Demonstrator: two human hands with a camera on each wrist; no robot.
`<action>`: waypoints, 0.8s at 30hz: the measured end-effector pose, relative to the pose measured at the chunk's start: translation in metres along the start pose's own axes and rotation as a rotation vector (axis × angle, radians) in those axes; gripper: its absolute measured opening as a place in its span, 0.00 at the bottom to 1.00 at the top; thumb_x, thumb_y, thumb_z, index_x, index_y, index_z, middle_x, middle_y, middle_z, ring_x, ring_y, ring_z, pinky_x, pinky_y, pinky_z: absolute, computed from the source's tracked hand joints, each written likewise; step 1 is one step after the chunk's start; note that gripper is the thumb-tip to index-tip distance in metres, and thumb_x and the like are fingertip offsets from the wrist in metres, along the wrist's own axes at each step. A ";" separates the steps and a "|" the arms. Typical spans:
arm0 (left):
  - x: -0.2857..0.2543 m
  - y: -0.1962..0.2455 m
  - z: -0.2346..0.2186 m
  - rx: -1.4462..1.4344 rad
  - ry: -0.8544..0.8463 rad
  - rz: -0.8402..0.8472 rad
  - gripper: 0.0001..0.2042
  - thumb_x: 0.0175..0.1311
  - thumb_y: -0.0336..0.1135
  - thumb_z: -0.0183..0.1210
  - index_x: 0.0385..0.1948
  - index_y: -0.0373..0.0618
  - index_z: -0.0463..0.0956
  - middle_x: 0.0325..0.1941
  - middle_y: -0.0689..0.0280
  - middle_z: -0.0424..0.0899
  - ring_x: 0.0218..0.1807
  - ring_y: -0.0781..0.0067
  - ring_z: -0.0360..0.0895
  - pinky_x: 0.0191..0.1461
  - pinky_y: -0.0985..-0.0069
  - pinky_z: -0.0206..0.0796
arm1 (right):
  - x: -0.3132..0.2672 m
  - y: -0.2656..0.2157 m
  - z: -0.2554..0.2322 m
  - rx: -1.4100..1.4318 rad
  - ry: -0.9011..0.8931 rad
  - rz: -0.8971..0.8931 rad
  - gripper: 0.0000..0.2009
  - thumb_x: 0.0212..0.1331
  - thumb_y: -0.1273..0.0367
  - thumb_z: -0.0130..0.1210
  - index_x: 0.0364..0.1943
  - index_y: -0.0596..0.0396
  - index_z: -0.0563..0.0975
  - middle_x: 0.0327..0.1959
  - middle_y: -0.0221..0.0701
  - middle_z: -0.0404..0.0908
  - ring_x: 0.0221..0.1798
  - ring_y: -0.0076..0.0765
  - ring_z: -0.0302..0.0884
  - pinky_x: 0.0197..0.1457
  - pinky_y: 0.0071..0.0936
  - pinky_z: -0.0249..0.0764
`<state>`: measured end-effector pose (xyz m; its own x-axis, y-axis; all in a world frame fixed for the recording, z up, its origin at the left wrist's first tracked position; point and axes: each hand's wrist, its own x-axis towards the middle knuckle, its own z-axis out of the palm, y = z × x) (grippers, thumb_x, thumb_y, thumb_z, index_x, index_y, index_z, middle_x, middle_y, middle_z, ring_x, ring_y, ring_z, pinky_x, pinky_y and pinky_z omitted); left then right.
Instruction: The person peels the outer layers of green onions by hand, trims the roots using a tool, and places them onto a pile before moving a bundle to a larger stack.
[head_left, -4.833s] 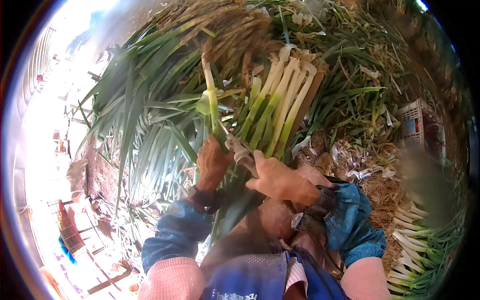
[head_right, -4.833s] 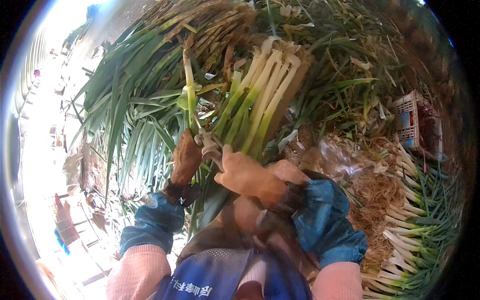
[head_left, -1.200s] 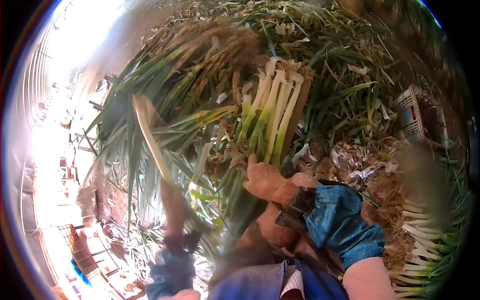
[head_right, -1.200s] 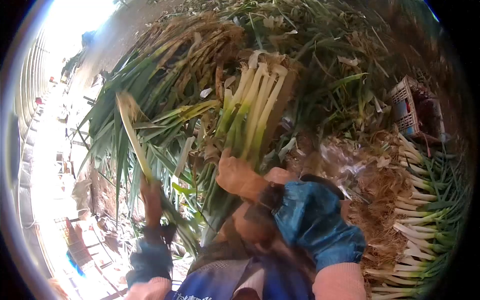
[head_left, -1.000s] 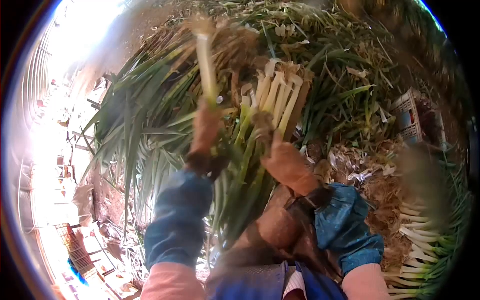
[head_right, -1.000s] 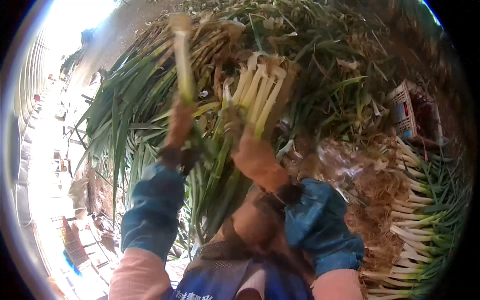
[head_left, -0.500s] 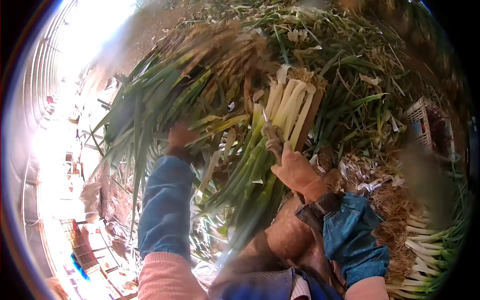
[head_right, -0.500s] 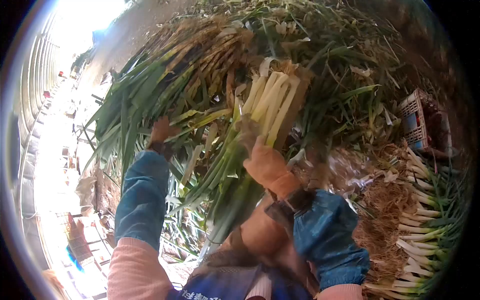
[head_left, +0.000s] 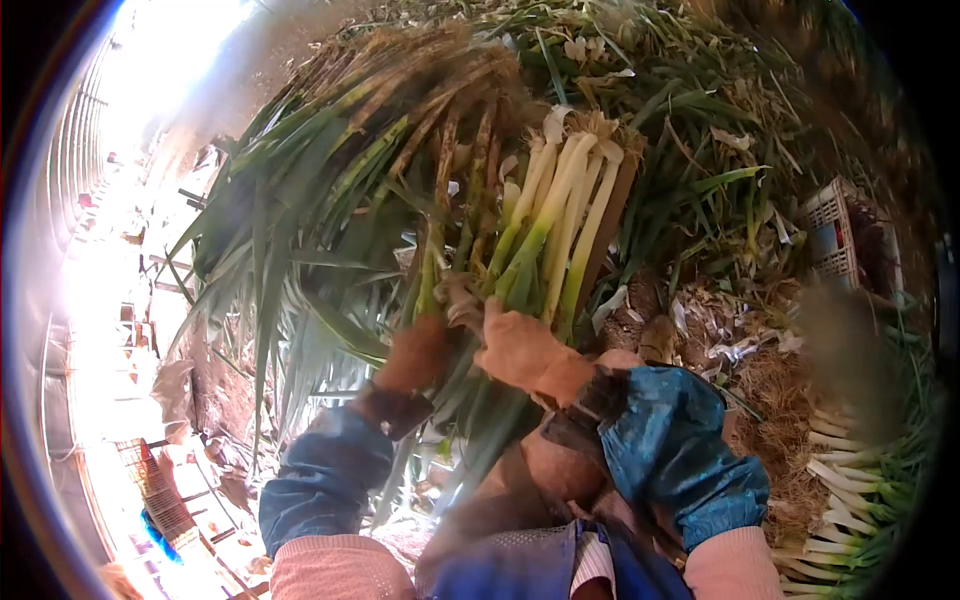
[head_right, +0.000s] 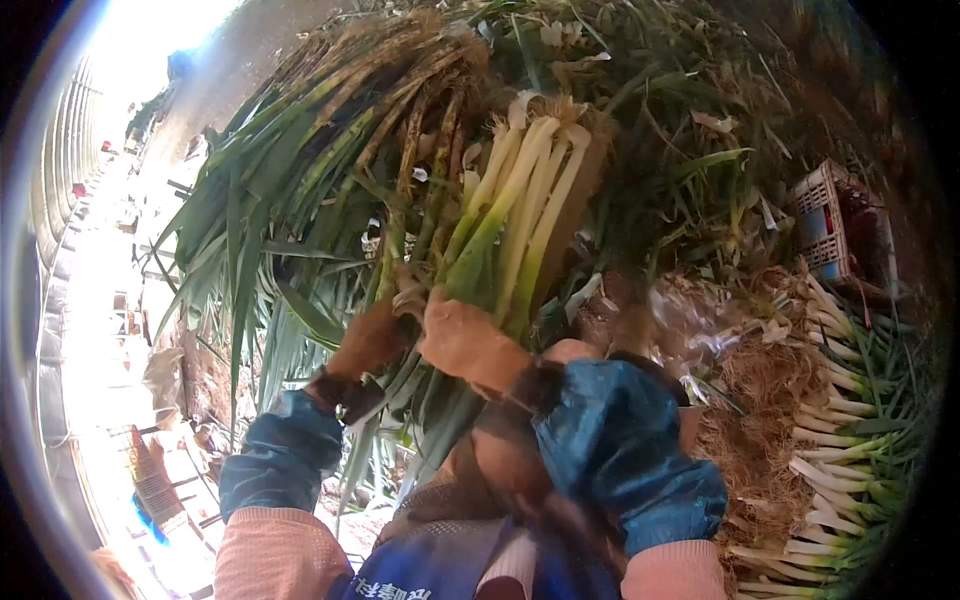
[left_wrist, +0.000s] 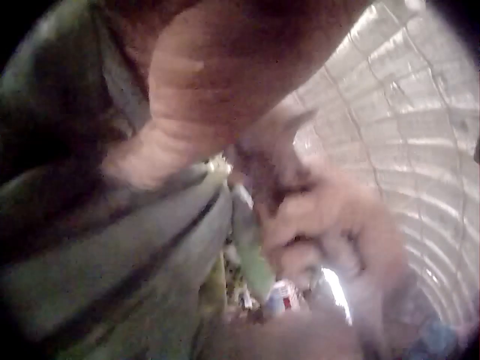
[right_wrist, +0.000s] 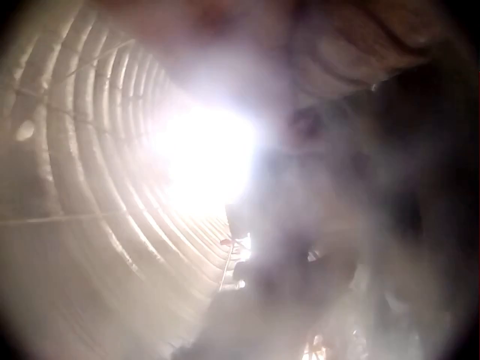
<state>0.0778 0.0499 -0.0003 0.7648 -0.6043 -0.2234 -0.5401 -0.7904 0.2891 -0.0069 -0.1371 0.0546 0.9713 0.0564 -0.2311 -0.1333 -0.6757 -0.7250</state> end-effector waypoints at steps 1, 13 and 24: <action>0.010 0.000 -0.019 -0.013 -0.130 -0.087 0.15 0.54 0.40 0.55 0.40 0.43 0.72 0.34 0.51 0.77 0.41 0.51 0.76 0.39 0.60 0.68 | 0.006 0.006 -0.001 0.008 -0.025 0.043 0.25 0.48 0.65 0.53 0.45 0.73 0.62 0.32 0.56 0.77 0.39 0.59 0.76 0.44 0.43 0.73; 0.120 -0.067 0.006 -0.207 0.107 -0.339 0.19 0.42 0.45 0.62 0.31 0.40 0.74 0.37 0.50 0.79 0.43 0.48 0.75 0.46 0.59 0.66 | -0.003 0.010 -0.021 0.020 0.005 -0.034 0.24 0.47 0.65 0.53 0.43 0.70 0.60 0.30 0.59 0.75 0.39 0.64 0.74 0.45 0.47 0.71; 0.069 0.018 -0.063 0.143 0.163 -0.343 0.23 0.41 0.45 0.65 0.37 0.39 0.71 0.37 0.49 0.79 0.42 0.48 0.76 0.44 0.57 0.66 | -0.001 0.003 -0.002 0.086 0.045 -0.011 0.27 0.47 0.66 0.55 0.45 0.73 0.59 0.28 0.59 0.75 0.37 0.63 0.75 0.41 0.47 0.73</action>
<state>0.1431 0.0002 0.0480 0.9485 -0.2884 -0.1308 -0.2787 -0.9563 0.0882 -0.0076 -0.1404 0.0540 0.9804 0.0286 -0.1947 -0.1373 -0.6093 -0.7810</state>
